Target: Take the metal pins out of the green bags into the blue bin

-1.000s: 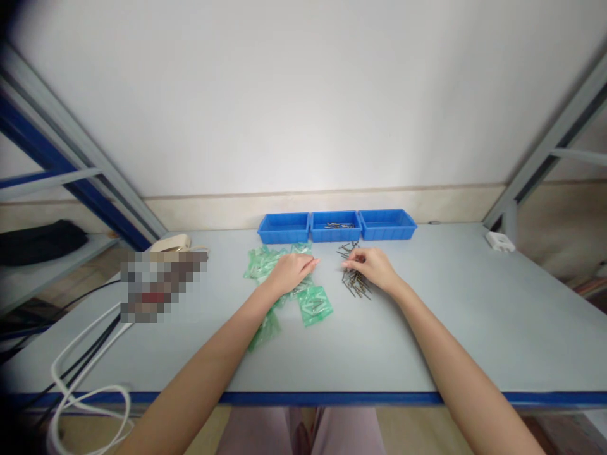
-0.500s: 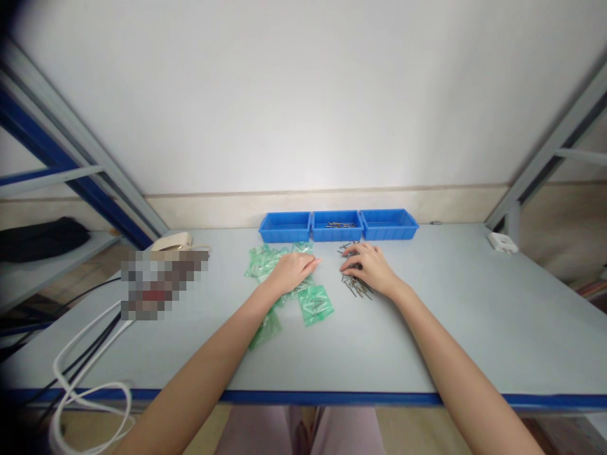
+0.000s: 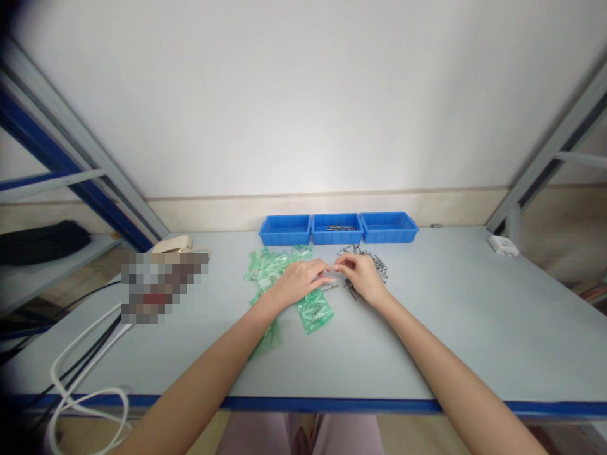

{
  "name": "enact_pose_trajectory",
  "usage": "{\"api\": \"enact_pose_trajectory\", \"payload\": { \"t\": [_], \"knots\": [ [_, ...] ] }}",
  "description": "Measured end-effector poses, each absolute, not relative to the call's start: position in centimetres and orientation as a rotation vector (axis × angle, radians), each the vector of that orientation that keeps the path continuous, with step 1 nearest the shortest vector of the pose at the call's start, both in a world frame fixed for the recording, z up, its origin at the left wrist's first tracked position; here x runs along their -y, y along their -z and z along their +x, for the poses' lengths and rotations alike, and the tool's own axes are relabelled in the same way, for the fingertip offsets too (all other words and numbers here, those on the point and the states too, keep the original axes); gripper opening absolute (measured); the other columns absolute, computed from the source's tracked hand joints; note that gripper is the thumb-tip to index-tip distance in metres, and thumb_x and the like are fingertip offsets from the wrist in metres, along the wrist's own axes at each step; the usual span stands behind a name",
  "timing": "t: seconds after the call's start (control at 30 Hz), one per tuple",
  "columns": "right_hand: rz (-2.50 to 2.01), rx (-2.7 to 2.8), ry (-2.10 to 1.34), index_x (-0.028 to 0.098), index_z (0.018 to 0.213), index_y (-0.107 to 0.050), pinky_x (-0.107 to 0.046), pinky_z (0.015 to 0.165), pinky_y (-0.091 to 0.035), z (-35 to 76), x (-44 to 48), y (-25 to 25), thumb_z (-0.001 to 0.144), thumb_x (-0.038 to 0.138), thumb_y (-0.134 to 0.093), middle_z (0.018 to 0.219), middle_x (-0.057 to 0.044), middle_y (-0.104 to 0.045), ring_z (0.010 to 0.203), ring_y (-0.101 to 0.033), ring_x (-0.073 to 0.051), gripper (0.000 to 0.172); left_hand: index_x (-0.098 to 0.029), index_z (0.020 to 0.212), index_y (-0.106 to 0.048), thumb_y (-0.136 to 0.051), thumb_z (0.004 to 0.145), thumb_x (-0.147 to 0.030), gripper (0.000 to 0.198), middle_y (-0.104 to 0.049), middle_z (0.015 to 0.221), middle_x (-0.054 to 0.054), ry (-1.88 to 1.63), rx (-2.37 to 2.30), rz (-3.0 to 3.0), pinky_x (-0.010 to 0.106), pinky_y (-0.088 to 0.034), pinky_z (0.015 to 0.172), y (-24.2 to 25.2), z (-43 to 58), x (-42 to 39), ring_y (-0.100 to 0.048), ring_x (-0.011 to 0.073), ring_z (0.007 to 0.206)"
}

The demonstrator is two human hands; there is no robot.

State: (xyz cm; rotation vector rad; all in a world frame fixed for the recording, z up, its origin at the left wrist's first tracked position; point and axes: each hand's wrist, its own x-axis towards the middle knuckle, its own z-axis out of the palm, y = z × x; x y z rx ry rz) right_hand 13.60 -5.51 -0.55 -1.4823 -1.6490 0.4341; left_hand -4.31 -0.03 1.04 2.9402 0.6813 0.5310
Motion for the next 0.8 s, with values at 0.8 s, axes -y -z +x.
{"api": "enact_pose_trajectory", "payload": {
  "t": [0.8],
  "knots": [
    [-1.558, 2.373, -0.508, 0.027, 0.09, -0.063, -0.037, 0.085, -0.031, 13.0, 8.7, -2.7, 0.069, 0.045, -0.069, 0.102, -0.001, -0.056, 0.099, -0.048, -0.023, 0.028, -0.017, 0.078, -0.059, -0.037, 0.092, -0.033, 0.03, -0.063, 0.081, 0.001, -0.474, -0.843, 2.982, 0.023, -0.038, 0.061, -1.2, -4.7, -0.8, -0.059, 0.0144, 0.073]
  ]
}}
